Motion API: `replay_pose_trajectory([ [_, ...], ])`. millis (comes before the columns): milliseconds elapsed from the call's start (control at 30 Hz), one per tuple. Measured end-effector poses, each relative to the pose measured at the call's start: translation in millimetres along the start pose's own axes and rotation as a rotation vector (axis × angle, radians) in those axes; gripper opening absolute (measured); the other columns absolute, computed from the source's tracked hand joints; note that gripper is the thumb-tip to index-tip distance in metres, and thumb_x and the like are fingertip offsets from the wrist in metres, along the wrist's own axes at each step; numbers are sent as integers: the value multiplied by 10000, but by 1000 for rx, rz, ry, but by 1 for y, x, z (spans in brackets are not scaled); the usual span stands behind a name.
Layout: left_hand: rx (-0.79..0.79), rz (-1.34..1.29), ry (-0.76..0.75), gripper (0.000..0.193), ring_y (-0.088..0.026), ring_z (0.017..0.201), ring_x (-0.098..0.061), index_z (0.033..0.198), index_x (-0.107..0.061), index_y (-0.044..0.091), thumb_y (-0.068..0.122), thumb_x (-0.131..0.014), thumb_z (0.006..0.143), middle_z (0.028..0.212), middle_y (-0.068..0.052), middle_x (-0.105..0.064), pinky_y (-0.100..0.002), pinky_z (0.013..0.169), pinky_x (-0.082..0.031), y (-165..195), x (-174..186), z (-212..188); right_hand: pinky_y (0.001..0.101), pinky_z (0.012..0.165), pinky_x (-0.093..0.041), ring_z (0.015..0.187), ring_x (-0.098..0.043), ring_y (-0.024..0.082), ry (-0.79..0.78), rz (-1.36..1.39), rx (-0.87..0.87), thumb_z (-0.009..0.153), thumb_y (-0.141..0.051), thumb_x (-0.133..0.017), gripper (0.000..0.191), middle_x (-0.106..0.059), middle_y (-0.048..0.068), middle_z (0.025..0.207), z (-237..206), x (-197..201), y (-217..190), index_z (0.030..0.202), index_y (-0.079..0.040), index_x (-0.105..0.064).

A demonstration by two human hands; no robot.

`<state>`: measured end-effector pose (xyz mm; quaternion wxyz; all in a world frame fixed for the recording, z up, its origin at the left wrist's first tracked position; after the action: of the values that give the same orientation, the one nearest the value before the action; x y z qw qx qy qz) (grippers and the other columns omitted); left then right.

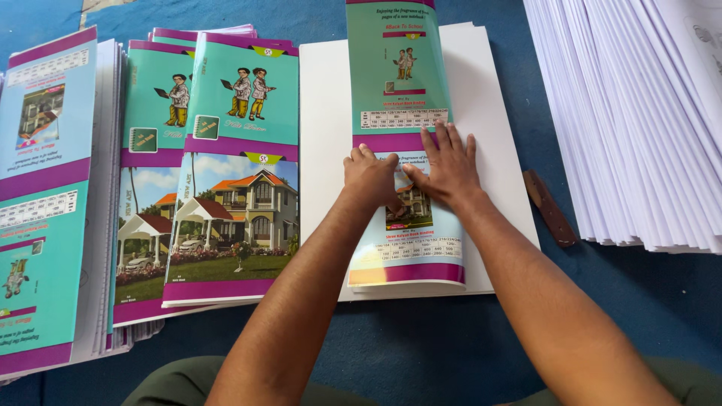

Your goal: The person sits on a blue tarp and repeatedly folds a printed cover sheet onto a stack of blank white paper, then uses a small wooden block to press the fold. The person places the folded unit aside and repeats the process with additional sheets.

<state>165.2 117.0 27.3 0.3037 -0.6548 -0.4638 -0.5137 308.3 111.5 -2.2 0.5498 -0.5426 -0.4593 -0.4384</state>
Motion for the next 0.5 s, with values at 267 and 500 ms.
replay_pose_trajectory([
  [267, 5, 11, -16, 1106, -453, 1399, -391, 1410, -542, 237, 468, -1020, 439, 1499, -351, -425, -525, 1040, -412, 3, -2, 3, 506, 1213, -229, 1513, -278, 318, -97, 116, 82, 891, -564, -574, 800, -318, 175, 1625, 22, 17, 19, 1543, -135, -399],
  [500, 19, 39, -76, 1146, -464, 1440, -336, 1474, -477, 262, 513, -1008, 490, 1553, -344, -349, -664, 1096, -321, 4, -4, 1, 498, 1145, -405, 1354, -499, 404, -49, 179, -155, 947, -182, -564, 537, -509, 249, 1483, 2, 42, 88, 1473, -73, -543],
])
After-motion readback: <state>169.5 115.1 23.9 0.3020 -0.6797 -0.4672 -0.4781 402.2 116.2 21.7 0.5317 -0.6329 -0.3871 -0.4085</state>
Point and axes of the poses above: each hand's wrist, its own z-axis towards the middle knuckle, its own x-axis out of the back of the hand, y = z × x, the point moved 8 cm from there along z, towards the middle knuckle
